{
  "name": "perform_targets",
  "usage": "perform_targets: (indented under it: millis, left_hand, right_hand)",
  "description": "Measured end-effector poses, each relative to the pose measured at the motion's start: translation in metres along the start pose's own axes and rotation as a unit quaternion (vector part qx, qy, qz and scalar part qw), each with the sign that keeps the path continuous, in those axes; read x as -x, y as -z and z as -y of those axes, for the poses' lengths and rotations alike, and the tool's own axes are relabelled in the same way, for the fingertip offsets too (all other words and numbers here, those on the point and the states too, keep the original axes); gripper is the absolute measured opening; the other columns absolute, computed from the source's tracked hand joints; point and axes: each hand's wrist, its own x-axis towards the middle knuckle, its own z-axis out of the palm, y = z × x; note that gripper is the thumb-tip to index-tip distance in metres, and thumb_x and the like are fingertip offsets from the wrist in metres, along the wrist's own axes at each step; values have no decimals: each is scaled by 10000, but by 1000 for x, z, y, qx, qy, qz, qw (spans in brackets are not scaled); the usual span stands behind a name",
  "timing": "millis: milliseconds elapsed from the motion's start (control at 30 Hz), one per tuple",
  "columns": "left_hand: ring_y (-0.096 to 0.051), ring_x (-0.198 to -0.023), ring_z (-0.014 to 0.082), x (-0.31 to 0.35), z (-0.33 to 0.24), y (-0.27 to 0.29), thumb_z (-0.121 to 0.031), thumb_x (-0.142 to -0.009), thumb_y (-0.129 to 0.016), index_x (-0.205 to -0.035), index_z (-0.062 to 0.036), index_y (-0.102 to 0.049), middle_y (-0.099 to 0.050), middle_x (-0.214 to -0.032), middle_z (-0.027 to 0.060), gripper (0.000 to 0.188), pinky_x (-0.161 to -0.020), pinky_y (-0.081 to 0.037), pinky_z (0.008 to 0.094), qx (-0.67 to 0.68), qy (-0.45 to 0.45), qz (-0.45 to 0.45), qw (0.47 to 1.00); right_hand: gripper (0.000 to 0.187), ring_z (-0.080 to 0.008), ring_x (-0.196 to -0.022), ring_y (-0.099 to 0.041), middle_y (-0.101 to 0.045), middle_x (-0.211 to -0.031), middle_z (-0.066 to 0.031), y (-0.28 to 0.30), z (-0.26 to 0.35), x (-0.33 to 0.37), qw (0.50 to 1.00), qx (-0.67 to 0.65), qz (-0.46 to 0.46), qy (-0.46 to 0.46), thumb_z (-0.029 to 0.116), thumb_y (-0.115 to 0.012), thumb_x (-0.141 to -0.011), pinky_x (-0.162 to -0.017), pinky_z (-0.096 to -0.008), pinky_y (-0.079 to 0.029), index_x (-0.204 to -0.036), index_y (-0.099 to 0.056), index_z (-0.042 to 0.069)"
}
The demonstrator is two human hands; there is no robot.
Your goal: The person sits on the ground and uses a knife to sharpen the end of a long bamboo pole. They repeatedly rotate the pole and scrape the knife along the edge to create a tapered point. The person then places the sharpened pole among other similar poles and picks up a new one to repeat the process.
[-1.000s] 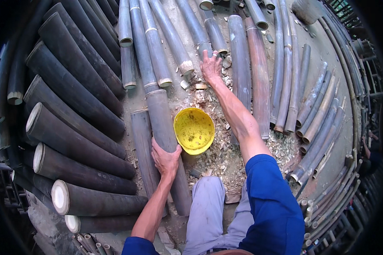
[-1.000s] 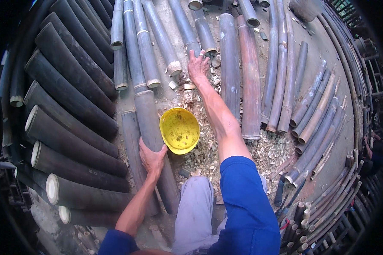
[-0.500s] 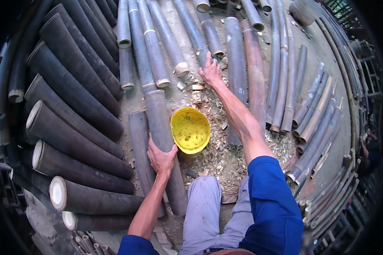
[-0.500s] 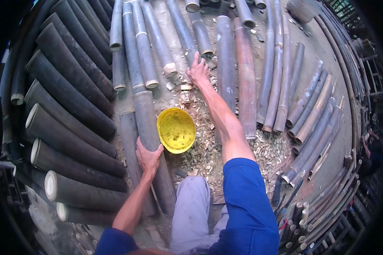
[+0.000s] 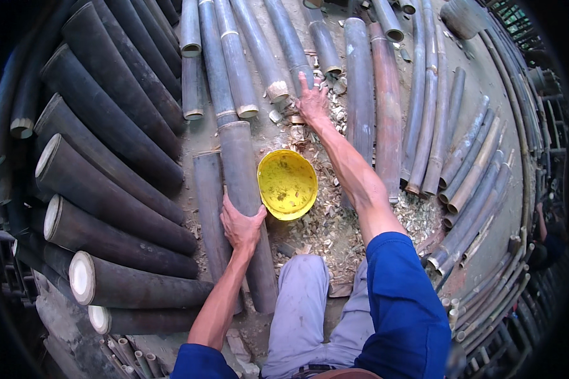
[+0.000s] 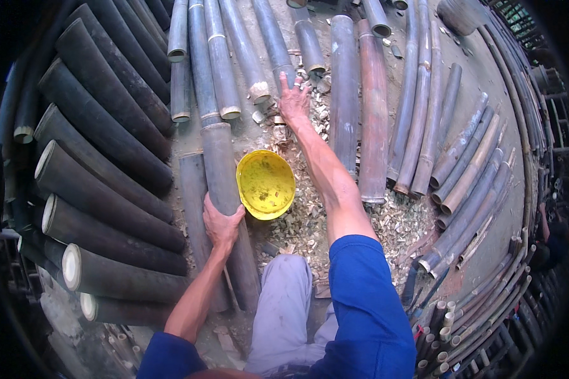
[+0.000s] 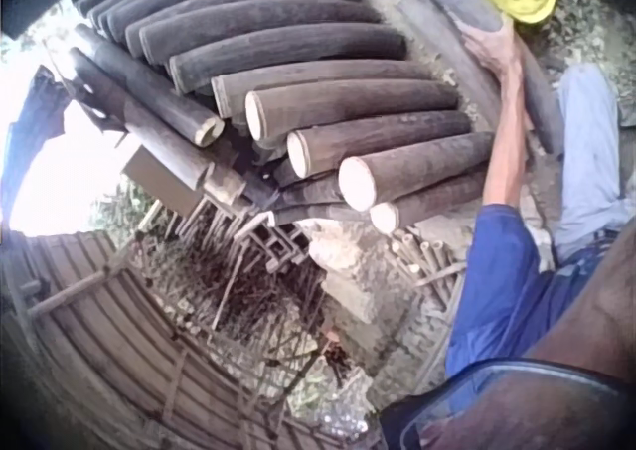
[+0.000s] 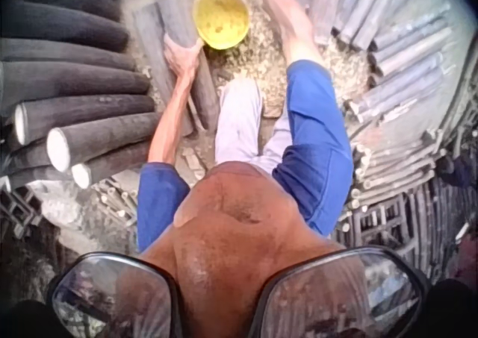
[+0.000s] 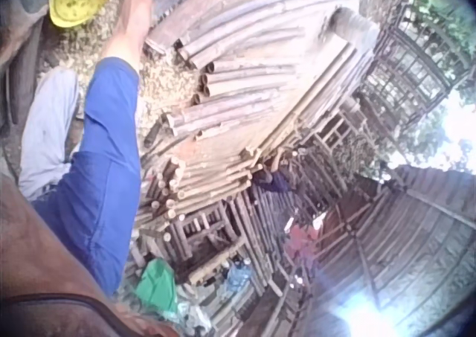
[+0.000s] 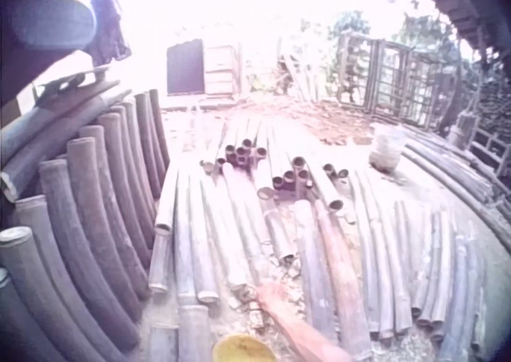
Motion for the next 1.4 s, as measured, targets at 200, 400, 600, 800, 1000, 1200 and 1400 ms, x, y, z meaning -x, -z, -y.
perform_targets:
  millis: [200, 400, 600, 800, 1000, 1200, 1400]
  left_hand:
    - [-472, -1173, 385, 0, 0, 2, -334, -632, -813, -1411, -67, -298, -507, -1271, 205, 971, -979, -400, 485, -3, 6, -5, 1000]
    - [-481, -1152, 382, 0, -5, 2, -320, -631, -818, -1419, -71, -289, -507, -1266, 203, 982, -971, -406, 478, 10, -5, 5, 1000]
    - [-488, -1157, 390, 2, -4, 6, -321, -649, -813, -1402, -34, -311, -502, -1252, 247, 950, -984, -395, 461, 10, -3, 10, 1000]
    - [-478, -1172, 395, 1, 0, 6, -325, -644, -821, -1402, -30, -315, -495, -1259, 253, 958, -992, -390, 460, 20, 1, 7, 1000]
    - [-475, -1187, 397, 2, -3, 6, -324, -637, -826, -1400, -21, -315, -489, -1279, 254, 966, -994, -388, 461, 13, 11, 6, 1000]
    - [-496, -1148, 400, -1, 7, -6, -359, -629, -820, -1374, -29, -346, -521, -1238, 236, 944, -970, -406, 467, 21, -50, -28, 998]
    - [-499, -1164, 404, 4, 3, -1, -371, -640, -814, -1368, -3, -346, -510, -1264, 247, 942, -979, -407, 462, 4, -45, -46, 998]
  right_hand:
    - [594, -446, -1171, -461, -459, -1287, -264, 23, -3, -30, 996, -77, 42, 22, 371, -614, -833, -849, -632, -437, -1351, -430, 144]
    - [647, -476, -1159, -481, -451, -1270, -344, 13, -60, -70, 987, -63, -134, -56, 297, -617, -846, -938, -534, -439, -1398, -339, 107]
    - [656, -491, -1061, -527, -504, -1143, -360, 12, -58, -77, 977, -153, -53, -136, 292, -647, -804, -904, -544, -444, -1325, -315, 73]
    - [689, -383, -867, -635, -552, -1080, -324, 51, -24, -33, 941, -300, 0, -155, 294, -678, -739, -754, -493, -523, -1270, -342, 10]
    - [797, -291, -761, -671, -565, -1093, -195, 112, -24, 87, 511, -797, 256, -196, 311, -643, -791, -618, -421, -604, -1418, -207, 82]
    - [657, -205, -675, -638, -619, -913, -139, 98, -27, 160, 737, -582, 176, -296, 311, -773, -715, -495, -322, -564, -1168, -490, -71]
    - [655, -206, -849, -634, -630, -986, -140, 119, -30, 271, 702, -595, 209, -333, 292, -763, -696, -717, -338, -542, -1189, -501, -51]
